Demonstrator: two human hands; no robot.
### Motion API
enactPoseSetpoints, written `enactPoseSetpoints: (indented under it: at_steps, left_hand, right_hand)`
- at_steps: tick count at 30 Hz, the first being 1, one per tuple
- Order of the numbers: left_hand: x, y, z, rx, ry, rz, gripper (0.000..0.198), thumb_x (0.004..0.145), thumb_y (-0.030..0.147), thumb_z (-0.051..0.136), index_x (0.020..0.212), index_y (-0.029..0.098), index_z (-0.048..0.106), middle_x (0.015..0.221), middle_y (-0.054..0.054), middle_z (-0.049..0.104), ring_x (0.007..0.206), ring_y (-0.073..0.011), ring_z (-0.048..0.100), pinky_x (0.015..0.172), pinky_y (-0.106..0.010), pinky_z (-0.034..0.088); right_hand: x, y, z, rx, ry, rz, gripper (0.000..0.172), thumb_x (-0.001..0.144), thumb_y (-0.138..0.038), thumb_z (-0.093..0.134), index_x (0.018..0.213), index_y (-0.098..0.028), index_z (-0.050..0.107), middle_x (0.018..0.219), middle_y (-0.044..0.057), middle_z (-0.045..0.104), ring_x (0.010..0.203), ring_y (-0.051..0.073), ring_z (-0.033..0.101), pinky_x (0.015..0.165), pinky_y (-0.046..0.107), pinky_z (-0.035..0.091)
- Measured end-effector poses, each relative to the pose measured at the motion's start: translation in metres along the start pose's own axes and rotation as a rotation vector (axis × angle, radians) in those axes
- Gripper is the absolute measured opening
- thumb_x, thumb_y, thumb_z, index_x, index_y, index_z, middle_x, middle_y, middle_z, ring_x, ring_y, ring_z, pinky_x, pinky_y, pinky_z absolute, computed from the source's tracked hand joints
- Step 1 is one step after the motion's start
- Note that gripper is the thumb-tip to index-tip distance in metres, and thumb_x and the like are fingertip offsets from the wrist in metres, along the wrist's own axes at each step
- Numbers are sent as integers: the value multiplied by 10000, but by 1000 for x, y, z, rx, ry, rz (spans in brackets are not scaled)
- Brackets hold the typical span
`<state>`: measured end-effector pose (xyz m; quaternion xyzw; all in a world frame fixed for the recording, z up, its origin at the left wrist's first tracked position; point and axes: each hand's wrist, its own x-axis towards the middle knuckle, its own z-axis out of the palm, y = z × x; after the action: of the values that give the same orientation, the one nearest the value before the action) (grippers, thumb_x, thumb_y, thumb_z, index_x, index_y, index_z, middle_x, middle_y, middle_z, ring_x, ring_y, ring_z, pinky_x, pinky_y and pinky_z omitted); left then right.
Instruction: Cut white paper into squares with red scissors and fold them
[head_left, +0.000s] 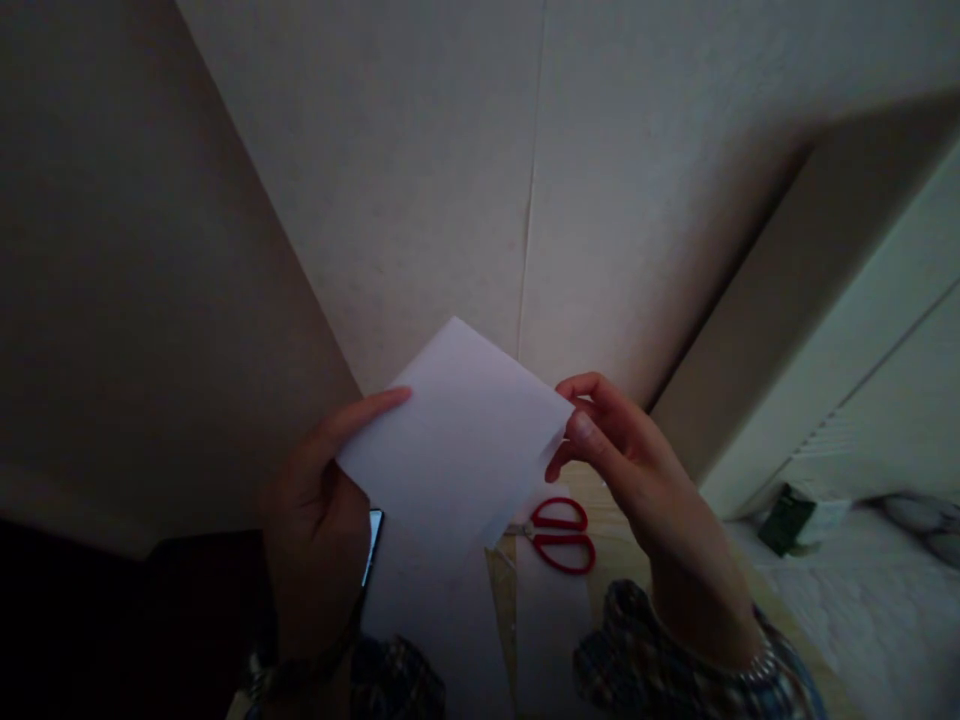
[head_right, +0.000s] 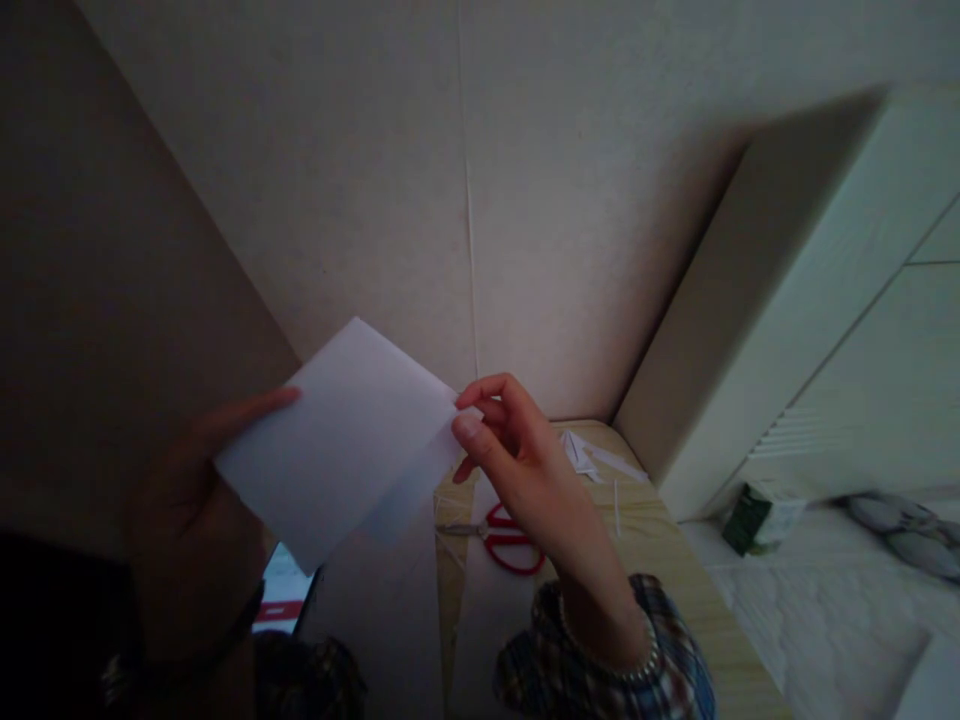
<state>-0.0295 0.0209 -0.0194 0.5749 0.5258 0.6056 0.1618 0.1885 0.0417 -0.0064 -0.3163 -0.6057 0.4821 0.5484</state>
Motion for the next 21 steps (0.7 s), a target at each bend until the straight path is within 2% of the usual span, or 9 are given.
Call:
enactPoseSetpoints:
  at_steps: [2, 5, 7, 9, 12, 14, 17, 21]
  left_hand:
    - [1, 4, 2, 40, 80, 102, 441, 798, 75, 579, 1098, 357, 737, 1069, 90, 754, 905, -175, 657, 710, -266, 479]
    - [1, 4, 1, 115, 49, 82, 424, 843, 114, 548, 1153, 341, 728, 956, 66, 786, 747, -179, 690, 613, -281, 496]
    - [1, 3, -1, 178, 33, 119, 487, 833, 53, 498, 1113, 365, 746, 936, 88, 792, 705, -161, 688, 597, -276, 489]
    - [0, 3, -3, 201, 16, 207, 560, 788, -12, 486, 1054, 396, 763, 1047, 126, 787, 854, -159, 716, 724, -271, 521]
    - [-1, 6, -3, 196, -29, 235, 608, 788, -42, 446, 1034, 413, 767, 1164, 146, 757, 1077, -163, 692, 930, -283, 506]
    - [-1, 8, -1, 207, -45, 228, 609, 806, -37, 431, 1063, 408, 759, 1180, 137, 752, 1100, -163, 686, 964, -291, 501]
    - [1, 11, 0, 213, -83, 293, 635, 781, -43, 436, 1106, 408, 744, 1224, 135, 733, 1107, -168, 685, 968, -295, 511]
    - [7, 13, -8, 150, -281, 276, 549, 832, 28, 490, 1139, 413, 732, 1452, 105, 586, 1302, -221, 574, 1020, -317, 493]
  right_hand:
    - [-1, -2, 2, -18, 16, -4, 245, 934, -467, 619, 951, -227, 574, 784, -43, 584, 661, 98, 586, 604, 202, 519]
    - [-5, -2, 3, -42, 70, 0, 222, 978, -446, 567, 991, -230, 614, 879, -36, 578, 675, 73, 595, 629, 182, 507]
    - [-7, -2, 4, -36, 92, 0, 265, 991, -480, 533, 992, -230, 620, 892, -29, 583, 691, 77, 597, 643, 186, 503]
    - [-8, -1, 4, -22, 96, 6, 316, 995, -526, 499, 995, -231, 613, 877, -22, 597, 706, 92, 598, 648, 198, 503]
    - [-7, -2, 4, -18, 92, -2, 332, 1002, -530, 474, 994, -227, 609, 862, -22, 609, 698, 92, 598, 641, 200, 503]
    - [-5, -4, 4, -33, 76, -18, 243, 979, -457, 553, 961, -222, 607, 815, -32, 607, 674, 90, 597, 619, 196, 504]
    - [-1, -4, 4, -77, 103, -30, 120, 911, -324, 643, 881, -219, 593, 715, -48, 592, 619, 98, 586, 564, 207, 492]
    - [1, 0, 2, -143, 158, -52, 146, 916, -308, 607, 808, -218, 570, 654, -45, 572, 605, 112, 571, 547, 227, 454]
